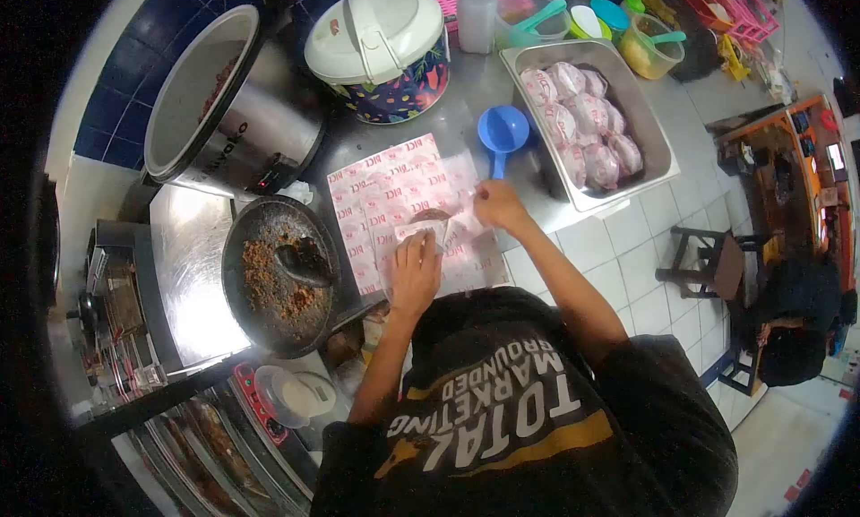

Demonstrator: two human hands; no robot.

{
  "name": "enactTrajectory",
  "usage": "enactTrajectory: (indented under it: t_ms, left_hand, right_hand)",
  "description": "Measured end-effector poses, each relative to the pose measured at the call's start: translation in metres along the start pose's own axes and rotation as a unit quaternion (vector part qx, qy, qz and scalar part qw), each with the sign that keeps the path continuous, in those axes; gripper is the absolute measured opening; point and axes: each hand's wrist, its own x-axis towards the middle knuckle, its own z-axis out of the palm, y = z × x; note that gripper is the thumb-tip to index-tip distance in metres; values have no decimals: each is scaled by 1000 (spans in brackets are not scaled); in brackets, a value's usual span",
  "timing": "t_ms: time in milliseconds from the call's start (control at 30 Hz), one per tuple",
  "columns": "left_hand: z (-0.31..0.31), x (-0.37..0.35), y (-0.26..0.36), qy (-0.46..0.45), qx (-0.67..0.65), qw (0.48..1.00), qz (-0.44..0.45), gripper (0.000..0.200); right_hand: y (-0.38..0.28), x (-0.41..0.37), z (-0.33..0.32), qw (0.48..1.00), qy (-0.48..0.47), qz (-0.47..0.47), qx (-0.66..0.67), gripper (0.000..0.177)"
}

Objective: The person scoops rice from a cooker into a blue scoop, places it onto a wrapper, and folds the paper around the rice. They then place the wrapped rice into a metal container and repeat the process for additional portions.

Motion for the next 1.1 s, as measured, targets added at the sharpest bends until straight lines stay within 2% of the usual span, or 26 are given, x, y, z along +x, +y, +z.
enactTrajectory:
  t_ms: [67,133,167,233,267,333,367,433,467,500,567,667,767,833,867,933,1100]
  left_hand:
    - [1,0,-1,-1,0,1000,-5,47]
    - [1,0,-1,-8,0,1000,-6,45]
    - [1,0,-2,-7,2,1000,-7,45]
    - [0,1,0,-7,-1,1000,-9,44]
    - [0,2,0,-5,0,1000,-10,44]
    - [-2,3,-1,-13,-6,1000,-8,43]
    - [-1,3,-2,-11,-5,1000,-12,43]
    - [3,2,-5,-10,-4,1000,-8,44]
    - [3,3,-5,-11,-3,1000,-13,44]
    - [3,5,-3,-7,-5,1000,-14,44]
    - [2,7,0,-2,-7,1000,-10,44]
    - [2,11,1,-9,6,1000,-28,45]
    - [4,13,0,-2,7,1000,-30,45]
    - [5,16,1,18,29,999,-34,41]
    - [8,16,-1,13,37,999,-37,35]
    - [15,13,-2,-5,28,999,-45,33]
    - [6,12,-3,-16,-8,999,-49,30]
  right_hand:
    - [-9,10,-7,1000,0,-9,1,27]
    - [-33,23,-20,985,-81,-34,-152,34]
    - [-37,36,-13,984,-82,-36,-152,34]
    - [-38,60,11,998,50,16,-18,44]
    - [-45,58,7,999,49,14,-18,44]
    - [-64,53,-5,988,41,-108,-105,51]
    - [-59,57,-7,987,39,-112,-106,51]
    - [-41,72,-12,968,-61,-223,-97,51]
    - [-63,62,-27,958,-150,-227,-95,46]
    - [-74,59,-29,958,-152,-226,-94,46]
    - [-93,60,-26,919,-122,-298,-230,39]
    - [-107,65,-12,897,-110,-305,-299,33]
    - [-122,16,-20,900,-116,-290,-303,26]
    - [-103,-18,-13,870,-110,-358,-321,23]
    - [-93,-31,-6,871,-111,-356,-321,23]
    - [-72,-49,9,812,-10,-471,-344,19]
    - [-49,-63,20,831,35,-460,-310,16]
